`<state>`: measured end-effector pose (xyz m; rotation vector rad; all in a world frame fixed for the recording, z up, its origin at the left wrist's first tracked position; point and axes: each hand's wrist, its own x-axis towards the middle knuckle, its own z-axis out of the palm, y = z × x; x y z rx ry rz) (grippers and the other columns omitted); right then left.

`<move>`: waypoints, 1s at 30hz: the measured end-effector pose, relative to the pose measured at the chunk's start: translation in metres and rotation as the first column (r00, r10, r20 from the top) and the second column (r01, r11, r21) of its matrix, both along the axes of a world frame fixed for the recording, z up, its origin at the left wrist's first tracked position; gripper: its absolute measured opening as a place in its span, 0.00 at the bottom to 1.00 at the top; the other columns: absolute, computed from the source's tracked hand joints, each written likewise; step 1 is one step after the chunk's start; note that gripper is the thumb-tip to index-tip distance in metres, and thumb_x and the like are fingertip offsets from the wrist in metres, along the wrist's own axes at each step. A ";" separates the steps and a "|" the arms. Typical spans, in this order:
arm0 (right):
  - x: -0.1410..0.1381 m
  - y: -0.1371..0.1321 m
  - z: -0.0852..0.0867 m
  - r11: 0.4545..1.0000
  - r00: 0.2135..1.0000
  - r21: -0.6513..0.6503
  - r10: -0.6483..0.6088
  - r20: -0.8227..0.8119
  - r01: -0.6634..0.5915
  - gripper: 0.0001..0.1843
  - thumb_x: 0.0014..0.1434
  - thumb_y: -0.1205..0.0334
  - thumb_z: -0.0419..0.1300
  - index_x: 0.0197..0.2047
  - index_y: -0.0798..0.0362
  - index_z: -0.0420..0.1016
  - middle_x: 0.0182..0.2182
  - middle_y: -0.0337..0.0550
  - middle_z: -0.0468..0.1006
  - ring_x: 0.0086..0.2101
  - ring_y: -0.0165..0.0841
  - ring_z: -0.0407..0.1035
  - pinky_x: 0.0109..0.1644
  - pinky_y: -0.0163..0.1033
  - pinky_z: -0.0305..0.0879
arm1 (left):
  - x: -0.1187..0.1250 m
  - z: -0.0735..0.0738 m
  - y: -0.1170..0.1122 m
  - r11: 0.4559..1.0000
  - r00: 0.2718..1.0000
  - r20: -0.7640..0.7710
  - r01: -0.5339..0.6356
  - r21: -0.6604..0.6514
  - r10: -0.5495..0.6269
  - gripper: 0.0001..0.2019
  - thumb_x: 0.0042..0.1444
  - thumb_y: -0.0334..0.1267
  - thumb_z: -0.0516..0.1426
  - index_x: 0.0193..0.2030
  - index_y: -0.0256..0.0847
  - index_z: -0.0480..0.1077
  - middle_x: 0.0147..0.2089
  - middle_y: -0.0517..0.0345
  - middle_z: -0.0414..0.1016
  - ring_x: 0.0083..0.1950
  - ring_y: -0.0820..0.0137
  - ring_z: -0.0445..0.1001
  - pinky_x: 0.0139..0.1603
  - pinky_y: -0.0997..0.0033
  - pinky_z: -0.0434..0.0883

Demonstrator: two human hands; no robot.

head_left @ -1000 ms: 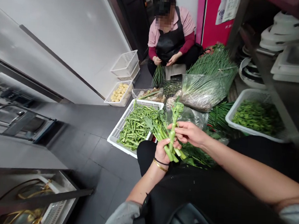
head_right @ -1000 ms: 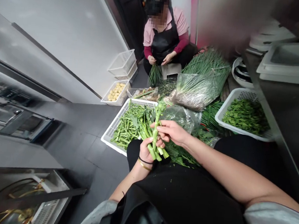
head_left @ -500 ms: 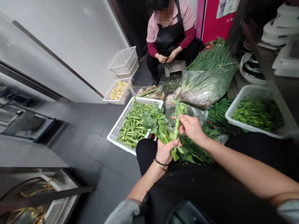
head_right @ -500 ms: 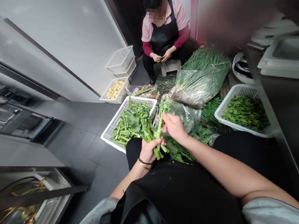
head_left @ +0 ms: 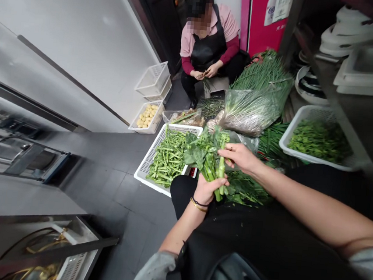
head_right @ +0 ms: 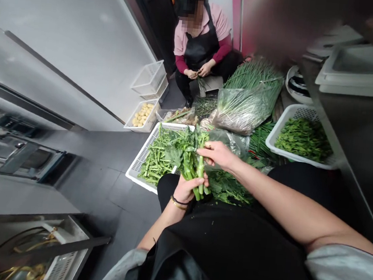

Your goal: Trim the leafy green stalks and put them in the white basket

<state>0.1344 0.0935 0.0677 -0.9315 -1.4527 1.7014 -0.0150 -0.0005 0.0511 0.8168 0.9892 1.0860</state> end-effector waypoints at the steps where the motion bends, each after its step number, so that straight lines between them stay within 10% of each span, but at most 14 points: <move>1: -0.005 0.000 0.001 0.997 0.997 0.009 -0.082 0.011 0.082 0.22 0.48 0.43 0.61 0.21 0.53 0.63 0.11 0.32 0.63 0.13 0.23 0.55 0.17 0.31 0.51 | 0.001 0.000 0.001 0.997 0.995 -0.067 -0.070 0.033 0.072 0.15 0.38 0.40 0.66 0.32 0.34 0.72 0.27 0.54 0.72 0.26 0.70 0.71 0.26 0.70 0.66; 7: -0.019 -0.009 0.002 0.945 0.942 0.050 -0.326 0.083 0.323 0.22 0.44 0.43 0.65 0.22 0.51 0.61 0.10 0.32 0.62 0.12 0.25 0.56 0.16 0.32 0.53 | 0.005 0.004 0.003 0.938 0.912 -0.260 -0.261 0.229 0.318 0.14 0.37 0.35 0.68 0.32 0.37 0.72 0.29 0.57 0.74 0.29 0.72 0.70 0.32 0.71 0.68; 10: -0.022 -0.009 0.006 0.958 0.950 -0.112 -0.279 -0.141 0.265 0.23 0.45 0.42 0.63 0.28 0.49 0.58 0.11 0.26 0.58 0.11 0.24 0.52 0.14 0.32 0.49 | 0.006 0.009 0.001 0.968 0.970 -0.086 -0.215 0.132 0.227 0.14 0.39 0.37 0.67 0.32 0.35 0.70 0.28 0.55 0.73 0.26 0.72 0.70 0.28 0.71 0.67; 13: -0.022 -0.007 0.009 0.958 0.962 0.094 -0.264 -0.063 0.269 0.18 0.50 0.46 0.61 0.28 0.49 0.59 0.11 0.27 0.58 0.12 0.25 0.52 0.17 0.33 0.50 | 0.007 0.012 0.000 0.985 0.967 0.191 -0.173 0.008 0.169 0.16 0.39 0.38 0.65 0.33 0.37 0.67 0.28 0.57 0.71 0.24 0.73 0.69 0.25 0.71 0.66; 17: -0.016 -0.019 -0.002 0.690 0.908 0.697 -0.394 0.140 0.192 0.14 0.55 0.55 0.58 0.23 0.51 0.62 0.17 0.36 0.64 0.20 0.28 0.60 0.26 0.35 0.55 | 0.005 0.007 0.004 0.967 0.903 0.353 -0.200 -0.159 0.245 0.14 0.40 0.38 0.63 0.32 0.38 0.64 0.25 0.60 0.66 0.23 0.75 0.65 0.28 0.71 0.65; 20: 0.005 -0.033 -0.020 0.581 0.936 0.807 -0.218 0.278 -0.105 0.12 0.58 0.58 0.54 0.24 0.51 0.65 0.20 0.38 0.67 0.22 0.28 0.61 0.27 0.35 0.55 | -0.006 0.003 0.007 0.960 0.903 0.358 -0.162 -0.229 0.238 0.12 0.41 0.40 0.61 0.30 0.37 0.64 0.22 0.61 0.62 0.23 0.75 0.63 0.28 0.71 0.64; 25: 0.049 -0.025 -0.038 0.748 0.805 0.484 0.111 0.583 -0.454 0.17 0.42 0.49 0.68 0.27 0.52 0.71 0.20 0.41 0.71 0.19 0.29 0.63 0.21 0.36 0.53 | -0.026 0.002 0.004 0.995 0.908 0.416 -0.009 -0.099 0.050 0.12 0.40 0.42 0.59 0.25 0.36 0.63 0.20 0.63 0.54 0.21 0.78 0.54 0.27 0.71 0.60; 30: 0.022 0.008 0.001 0.977 0.978 0.207 0.014 0.208 -0.058 0.28 0.54 0.36 0.52 0.35 0.55 0.73 0.25 0.44 0.76 0.21 0.30 0.69 0.26 0.36 0.63 | -0.011 0.002 0.001 0.990 0.919 0.383 0.128 -0.062 -0.095 0.14 0.39 0.45 0.60 0.23 0.36 0.63 0.20 0.62 0.55 0.20 0.79 0.52 0.25 0.70 0.57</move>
